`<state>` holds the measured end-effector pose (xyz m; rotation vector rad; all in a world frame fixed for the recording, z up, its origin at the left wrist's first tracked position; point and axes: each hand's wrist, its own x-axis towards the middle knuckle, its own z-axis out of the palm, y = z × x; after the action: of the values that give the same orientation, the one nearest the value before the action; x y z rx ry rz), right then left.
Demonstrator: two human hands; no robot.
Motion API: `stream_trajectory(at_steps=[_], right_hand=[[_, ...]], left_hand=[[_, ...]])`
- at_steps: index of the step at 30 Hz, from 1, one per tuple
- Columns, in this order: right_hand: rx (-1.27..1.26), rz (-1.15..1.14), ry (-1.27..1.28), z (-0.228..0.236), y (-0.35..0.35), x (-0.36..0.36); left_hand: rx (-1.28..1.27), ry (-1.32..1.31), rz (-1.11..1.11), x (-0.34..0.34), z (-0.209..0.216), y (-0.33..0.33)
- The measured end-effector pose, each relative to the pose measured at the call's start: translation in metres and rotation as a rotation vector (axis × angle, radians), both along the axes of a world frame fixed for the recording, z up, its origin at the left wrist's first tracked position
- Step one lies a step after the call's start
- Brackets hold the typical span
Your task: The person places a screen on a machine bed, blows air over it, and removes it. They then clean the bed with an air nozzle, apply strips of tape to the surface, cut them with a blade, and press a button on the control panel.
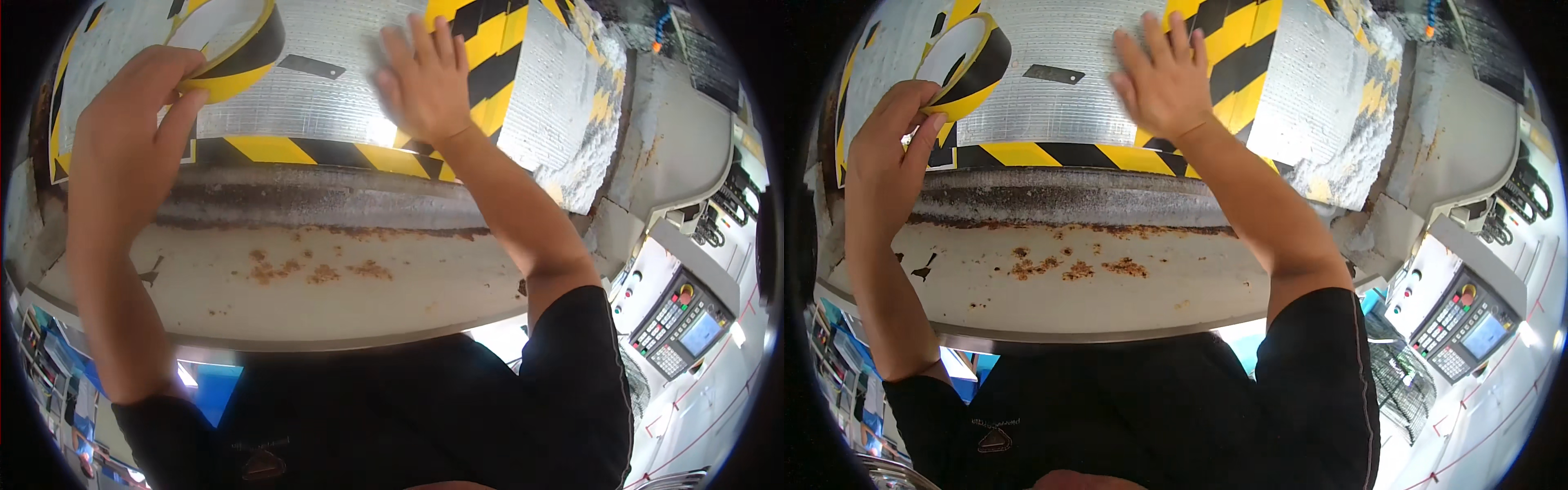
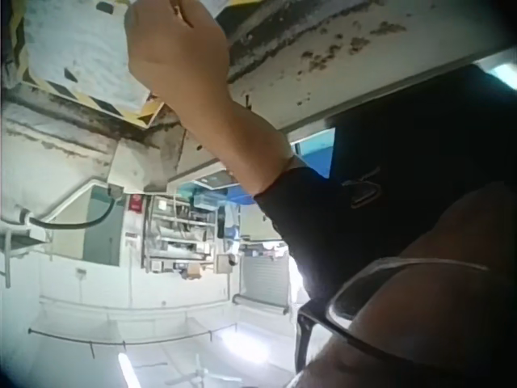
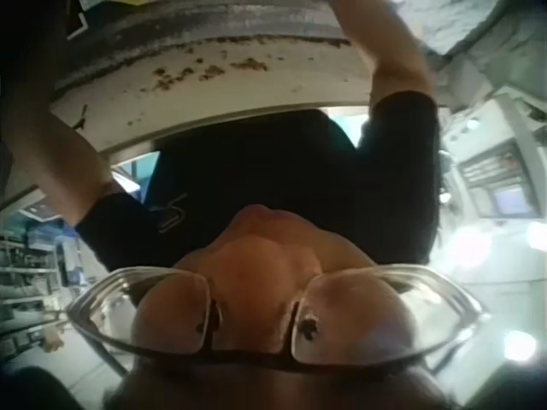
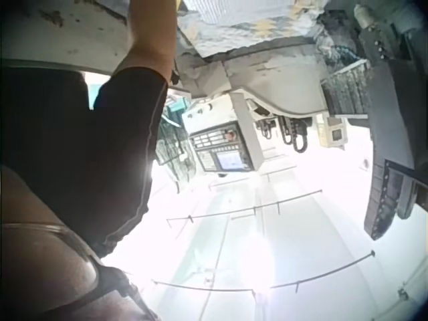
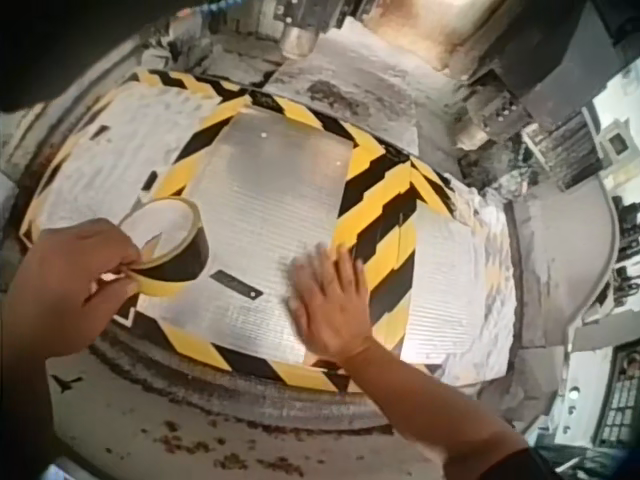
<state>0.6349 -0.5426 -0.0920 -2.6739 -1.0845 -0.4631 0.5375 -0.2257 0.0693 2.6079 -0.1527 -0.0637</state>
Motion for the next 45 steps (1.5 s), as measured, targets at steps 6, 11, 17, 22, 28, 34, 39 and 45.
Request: stream_trajectory(at_steps=[6, 11, 17, 22, 28, 34, 39, 45], right_hand=[[-0.049, -0.390, 0.071, 0.023, 0.019, 0.030], [-0.023, -0.159, 0.103, 0.006, 0.028, -0.040], [-0.078, -0.157, 0.055, 0.016, 0.017, -0.014], [-0.011, -0.363, -0.002, 0.021, 0.012, 0.059], [-0.074, -0.090, 0.086, -0.011, 0.001, -0.027], [-0.170, -0.146, 0.240, 0.000, 0.001, 0.020], [-0.199, -0.296, 0.241, -0.003, 0.016, 0.142], [-0.116, -0.319, 0.158, -0.012, 0.018, 0.263]], left_hand=[[-0.010, -0.057, 0.050, 0.005, -0.010, 0.001], [0.049, -0.030, 0.028, 0.005, -0.012, 0.011], [0.043, -0.042, 0.070, 0.004, -0.016, 0.016], [0.017, -0.021, 0.165, -0.005, -0.014, -0.005], [0.044, -0.060, 0.104, 0.004, 0.000, 0.011], [0.107, -0.085, -0.018, 0.005, 0.009, 0.007], [0.080, -0.041, 0.008, 0.010, 0.016, -0.006], [0.088, 0.018, 0.034, 0.015, 0.015, -0.011]])
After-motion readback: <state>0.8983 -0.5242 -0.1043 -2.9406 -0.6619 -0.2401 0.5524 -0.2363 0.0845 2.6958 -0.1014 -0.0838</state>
